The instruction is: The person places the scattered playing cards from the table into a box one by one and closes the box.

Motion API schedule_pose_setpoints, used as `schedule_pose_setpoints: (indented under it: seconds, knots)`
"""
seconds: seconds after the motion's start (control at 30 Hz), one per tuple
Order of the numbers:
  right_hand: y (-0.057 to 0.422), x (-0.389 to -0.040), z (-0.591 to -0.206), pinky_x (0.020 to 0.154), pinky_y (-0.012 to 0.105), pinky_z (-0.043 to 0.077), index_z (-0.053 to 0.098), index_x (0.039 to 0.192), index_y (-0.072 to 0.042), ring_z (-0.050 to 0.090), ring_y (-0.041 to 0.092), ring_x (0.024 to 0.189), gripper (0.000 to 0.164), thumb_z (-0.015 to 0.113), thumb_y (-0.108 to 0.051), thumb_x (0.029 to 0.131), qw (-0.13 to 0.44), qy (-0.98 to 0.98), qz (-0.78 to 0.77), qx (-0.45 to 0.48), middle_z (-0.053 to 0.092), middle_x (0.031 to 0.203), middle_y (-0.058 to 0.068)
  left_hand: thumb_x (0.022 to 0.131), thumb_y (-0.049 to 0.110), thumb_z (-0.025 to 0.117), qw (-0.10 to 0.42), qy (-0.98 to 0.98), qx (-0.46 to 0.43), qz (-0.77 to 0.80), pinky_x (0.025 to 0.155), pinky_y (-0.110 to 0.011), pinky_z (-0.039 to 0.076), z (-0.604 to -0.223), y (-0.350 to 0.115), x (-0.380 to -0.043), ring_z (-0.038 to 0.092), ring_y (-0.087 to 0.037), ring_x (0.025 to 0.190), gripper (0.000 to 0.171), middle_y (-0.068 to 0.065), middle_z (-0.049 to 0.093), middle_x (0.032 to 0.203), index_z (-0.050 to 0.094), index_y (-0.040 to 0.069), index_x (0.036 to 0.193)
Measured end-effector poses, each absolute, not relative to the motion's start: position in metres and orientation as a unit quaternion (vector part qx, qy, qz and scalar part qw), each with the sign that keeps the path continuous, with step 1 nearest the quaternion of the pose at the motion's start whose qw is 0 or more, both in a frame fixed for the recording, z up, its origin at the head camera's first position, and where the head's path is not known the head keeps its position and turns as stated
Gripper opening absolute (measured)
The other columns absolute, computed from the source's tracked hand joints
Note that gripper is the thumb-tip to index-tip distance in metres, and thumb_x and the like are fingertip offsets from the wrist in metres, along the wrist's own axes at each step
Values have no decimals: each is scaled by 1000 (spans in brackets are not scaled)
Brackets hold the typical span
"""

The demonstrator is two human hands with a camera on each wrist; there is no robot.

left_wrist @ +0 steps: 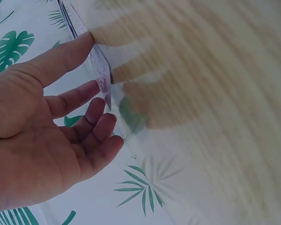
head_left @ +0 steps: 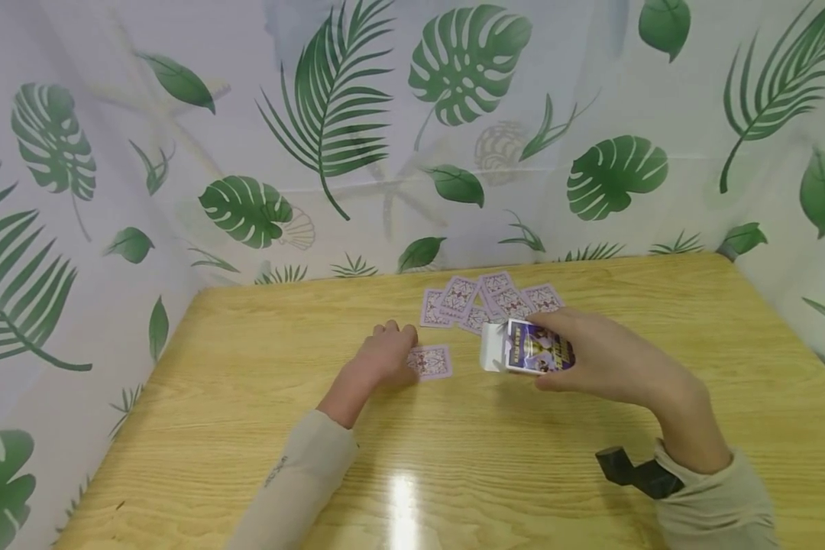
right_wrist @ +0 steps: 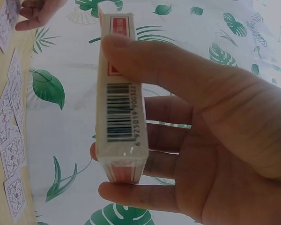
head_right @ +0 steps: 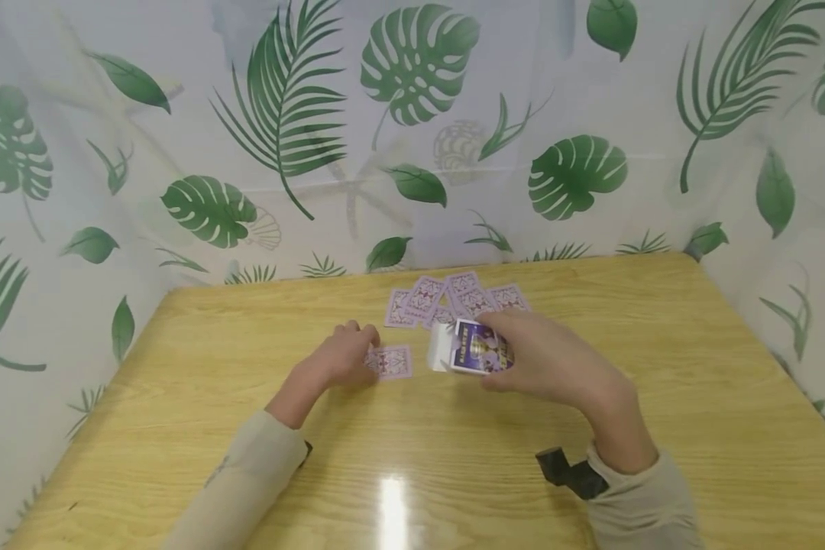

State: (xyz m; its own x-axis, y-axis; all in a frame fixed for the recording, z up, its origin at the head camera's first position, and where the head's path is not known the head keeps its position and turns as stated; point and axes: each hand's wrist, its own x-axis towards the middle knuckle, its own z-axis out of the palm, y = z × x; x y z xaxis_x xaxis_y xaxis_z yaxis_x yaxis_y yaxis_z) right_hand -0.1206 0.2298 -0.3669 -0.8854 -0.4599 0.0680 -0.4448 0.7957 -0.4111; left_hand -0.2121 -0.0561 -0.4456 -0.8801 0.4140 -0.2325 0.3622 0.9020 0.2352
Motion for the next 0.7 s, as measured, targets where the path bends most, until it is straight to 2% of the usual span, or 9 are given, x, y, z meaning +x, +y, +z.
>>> schedule_pose_setpoints:
  seconds: [0.2, 0.37, 0.5, 0.7]
  knots:
    - [229, -122, -366, 92, 49, 48, 53, 138, 2, 60, 28, 110, 73, 84, -30, 80, 16, 946, -216, -243, 62, 130, 16, 80, 11, 77, 150, 960, 204, 117, 79, -39, 42, -445, -63, -209, 42, -26, 93, 40, -8, 46, 99, 52, 9, 111]
    - [228, -123, -366, 95, 52, 47, 53, 138, 3, 59, 31, 114, 73, 84, -28, 80, 17, 945, -216, -243, 62, 130, 17, 81, 0, 74, 175, 946, 223, 156, 70, -33, 44, -443, -70, -204, 52, -21, 81, 39, -6, 56, 92, 49, 10, 110]
    - [228, -123, -368, 95, 52, 47, 54, 137, 3, 59, 31, 114, 72, 84, -28, 80, 17, 944, -217, -247, 62, 129, 17, 85, -6, 67, 189, 931, 246, 191, 65, -31, 43, -441, -78, -199, 53, -19, 76, 30, -5, 61, 91, 53, 11, 106]
    - [228, -122, -369, 93, 50, 47, 54, 137, 3, 60, 29, 112, 72, 85, -29, 79, 20, 945, -217, -244, 62, 129, 16, 89, -3, 65, 209, 904, 287, 239, 71, -30, 47, -433, -83, -192, 58, -16, 82, 19, -3, 65, 96, 61, 10, 102]
